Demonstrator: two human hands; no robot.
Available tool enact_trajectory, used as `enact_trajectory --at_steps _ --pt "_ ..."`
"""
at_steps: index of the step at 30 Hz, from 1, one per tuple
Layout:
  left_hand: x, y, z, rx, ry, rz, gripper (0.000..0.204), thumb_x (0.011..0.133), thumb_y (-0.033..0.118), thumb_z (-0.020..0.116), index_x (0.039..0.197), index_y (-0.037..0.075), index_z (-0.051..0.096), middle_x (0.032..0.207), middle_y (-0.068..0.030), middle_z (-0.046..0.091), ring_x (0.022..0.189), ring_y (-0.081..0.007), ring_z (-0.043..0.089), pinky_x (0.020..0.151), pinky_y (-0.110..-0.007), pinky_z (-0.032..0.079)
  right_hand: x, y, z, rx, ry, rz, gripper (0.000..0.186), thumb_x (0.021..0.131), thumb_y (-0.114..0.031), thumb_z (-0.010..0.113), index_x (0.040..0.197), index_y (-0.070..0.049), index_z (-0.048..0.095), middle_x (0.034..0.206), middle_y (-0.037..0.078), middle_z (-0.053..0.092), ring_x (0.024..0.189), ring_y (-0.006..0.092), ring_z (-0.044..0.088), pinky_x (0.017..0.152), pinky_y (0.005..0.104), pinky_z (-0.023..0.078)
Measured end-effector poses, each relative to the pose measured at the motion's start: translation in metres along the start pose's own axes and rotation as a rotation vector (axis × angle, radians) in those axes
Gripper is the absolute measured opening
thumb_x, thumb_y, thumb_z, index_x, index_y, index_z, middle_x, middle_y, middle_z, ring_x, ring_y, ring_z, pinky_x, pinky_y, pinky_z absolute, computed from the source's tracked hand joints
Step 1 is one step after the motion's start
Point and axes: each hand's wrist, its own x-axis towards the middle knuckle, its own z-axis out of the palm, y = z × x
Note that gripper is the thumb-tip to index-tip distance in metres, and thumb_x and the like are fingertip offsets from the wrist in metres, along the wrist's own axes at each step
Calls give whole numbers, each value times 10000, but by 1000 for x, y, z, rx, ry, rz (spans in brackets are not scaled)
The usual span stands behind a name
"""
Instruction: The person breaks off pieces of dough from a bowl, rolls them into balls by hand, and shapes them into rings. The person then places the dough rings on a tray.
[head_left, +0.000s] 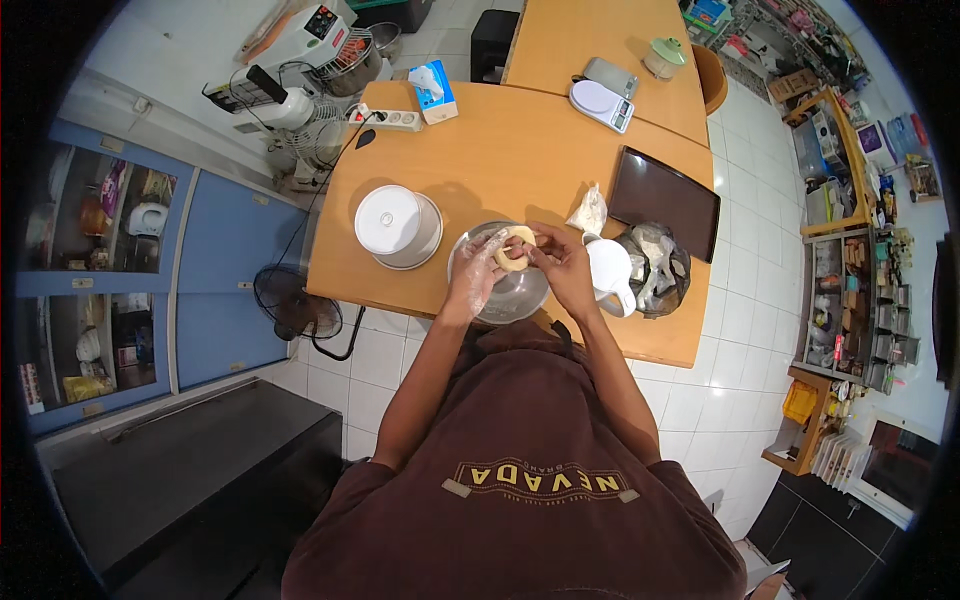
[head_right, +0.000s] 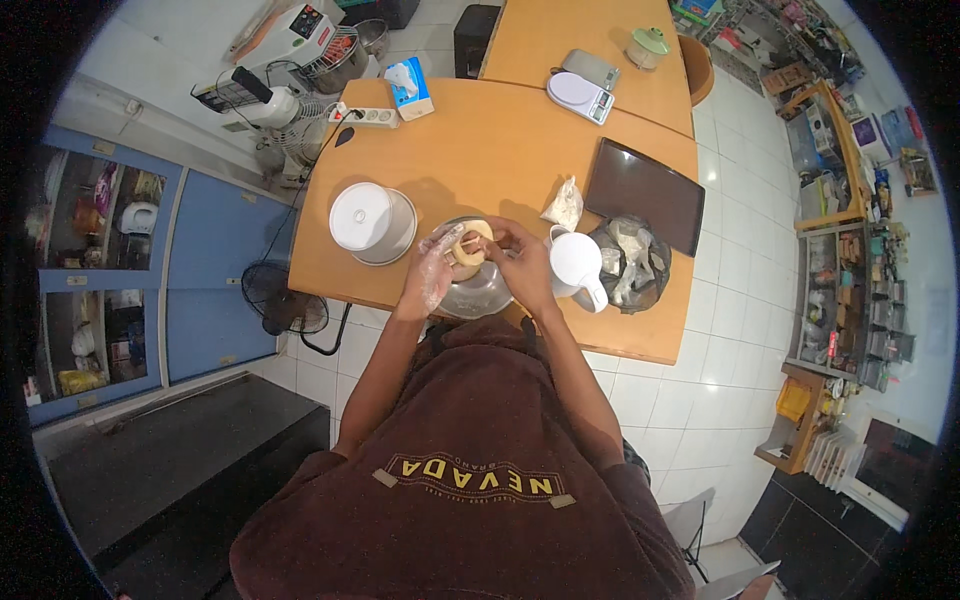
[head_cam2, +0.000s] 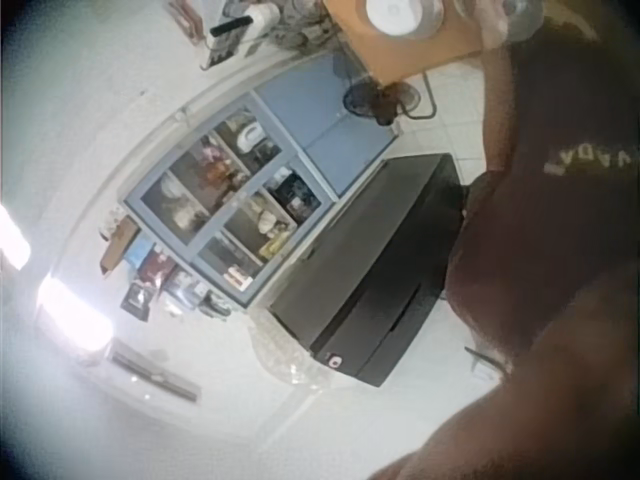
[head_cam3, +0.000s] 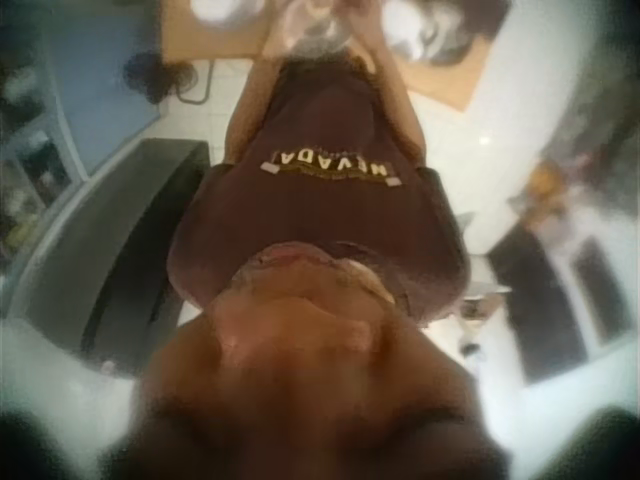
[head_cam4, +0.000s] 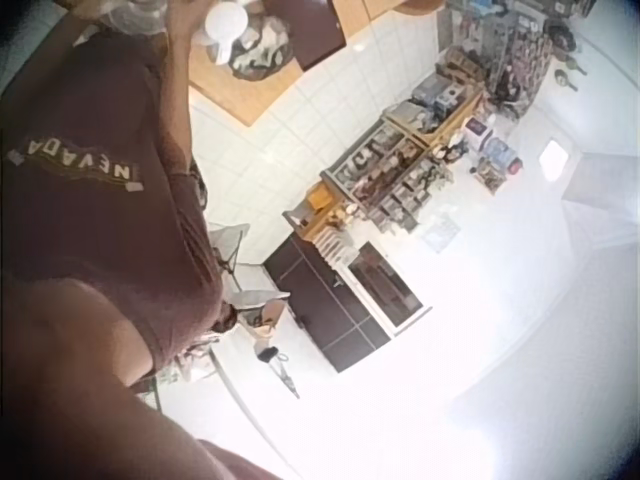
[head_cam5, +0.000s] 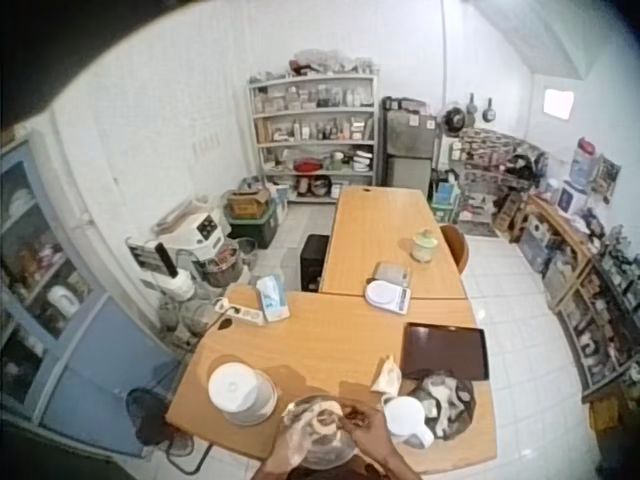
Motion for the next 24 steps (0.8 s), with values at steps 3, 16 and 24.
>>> enact_trajectory --at_steps 3,16,24 --pt "-1 0 0 7 26 20 271 1041 172 633 1241 -11 631 1166 -121 709 1041 -217 729 896 -383 622 -3 12 -4 -4 2 93 314 949 -76 701 1255 -16 730 1050 140 745 932 187 712 828 319 554" --pt "-9 -5 2 63 4 75 274 1035 143 630 1247 -29 607 1164 -128 702 1050 -219 728 891 -371 627 -4 6 -1 -220 44 -67 311 945 -60 699 1253 -58 744 1081 157 757 874 199 727 774 327 560" --pt "-3 -9 -4 57 -42 -54 219 1021 167 664 1170 7 650 1125 -106 712 1018 -214 724 895 -393 623 -4 -17 -5 -304 -38 -105 261 938 -62 716 1190 -79 778 990 132 733 840 191 713 695 300 539"
